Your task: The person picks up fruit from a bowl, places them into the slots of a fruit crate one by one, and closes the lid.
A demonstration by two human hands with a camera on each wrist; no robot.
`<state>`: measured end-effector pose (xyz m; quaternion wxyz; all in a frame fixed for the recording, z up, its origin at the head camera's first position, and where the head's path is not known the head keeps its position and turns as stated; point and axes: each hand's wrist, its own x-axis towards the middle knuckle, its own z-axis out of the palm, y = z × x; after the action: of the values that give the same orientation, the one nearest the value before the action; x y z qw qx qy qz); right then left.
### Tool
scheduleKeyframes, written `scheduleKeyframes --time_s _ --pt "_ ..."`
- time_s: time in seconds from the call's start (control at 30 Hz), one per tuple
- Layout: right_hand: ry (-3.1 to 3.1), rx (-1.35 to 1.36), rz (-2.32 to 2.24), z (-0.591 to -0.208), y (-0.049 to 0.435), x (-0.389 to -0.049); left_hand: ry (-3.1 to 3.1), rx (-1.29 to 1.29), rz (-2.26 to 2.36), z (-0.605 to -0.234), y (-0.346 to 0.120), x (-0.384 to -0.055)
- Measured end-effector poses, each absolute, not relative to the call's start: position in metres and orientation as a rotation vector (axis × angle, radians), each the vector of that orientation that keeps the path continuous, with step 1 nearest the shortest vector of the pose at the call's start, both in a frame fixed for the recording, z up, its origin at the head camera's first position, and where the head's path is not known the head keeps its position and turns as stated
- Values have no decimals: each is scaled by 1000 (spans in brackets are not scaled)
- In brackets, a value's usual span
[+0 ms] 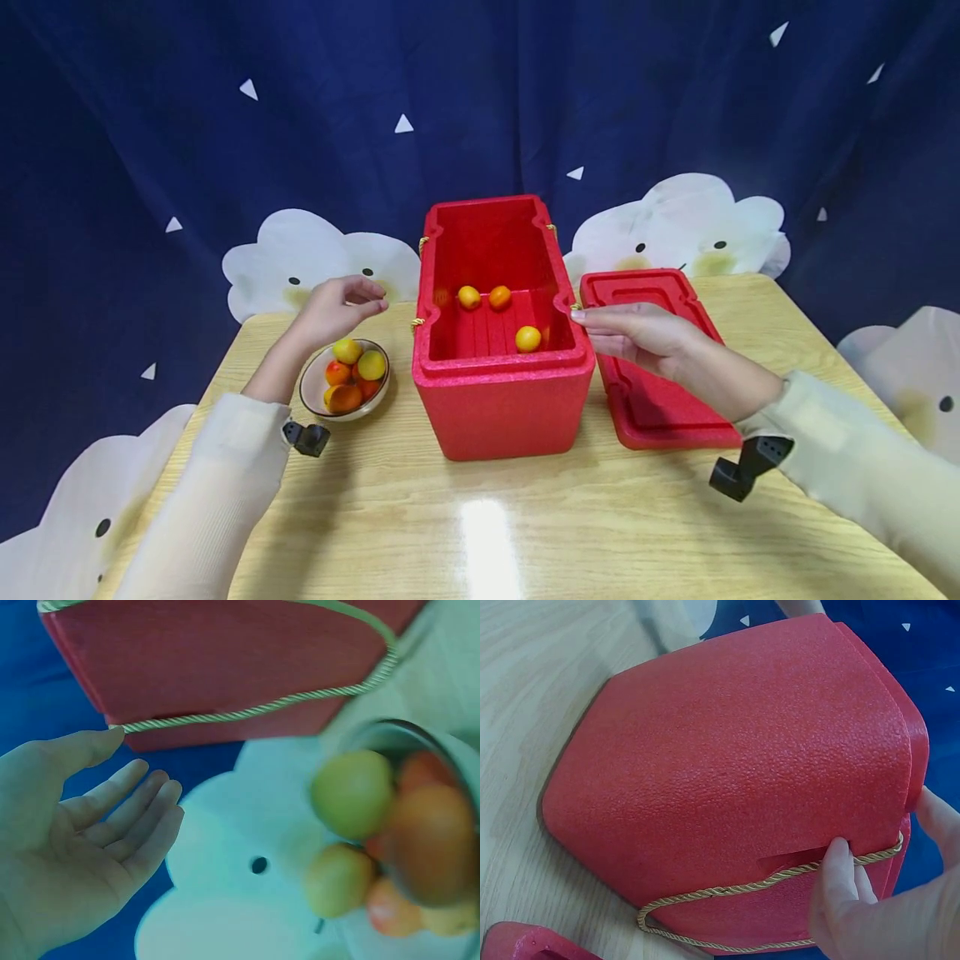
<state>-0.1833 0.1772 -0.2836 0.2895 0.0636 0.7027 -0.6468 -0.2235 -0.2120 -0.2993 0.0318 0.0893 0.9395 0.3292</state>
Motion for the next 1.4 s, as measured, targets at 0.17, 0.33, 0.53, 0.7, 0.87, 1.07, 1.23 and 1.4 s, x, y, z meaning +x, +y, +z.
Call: scheduleKeyframes --time_s 0.17,0.33,0.53,0.7,0.87,1.07,1.23,1.4 --pt "1873 174 -1727 -283 178 -182 2904 269 1005 -318 -222 -210" --pt "1870 176 -1733 -285 179 -183 2924 285 957 -336 -229 -202" --pt "1864 162 -1742 -286 178 -183 2922 287 904 -352 -234 -196" --pt "1870 166 -1739 -286 178 -183 2921 283 869 -360 -236 -194" --pt "1872 183 -1744 -286 178 -182 2923 275 849 -365 -236 -191" --pt "1856 180 -1764 -285 178 -181 2943 316 810 -370 -233 -188" --pt "1854 169 -1764 -286 178 -182 2961 334 750 -374 -231 -189" --pt "1863 170 -1755 -286 179 -181 2965 321 741 -376 -231 -189"
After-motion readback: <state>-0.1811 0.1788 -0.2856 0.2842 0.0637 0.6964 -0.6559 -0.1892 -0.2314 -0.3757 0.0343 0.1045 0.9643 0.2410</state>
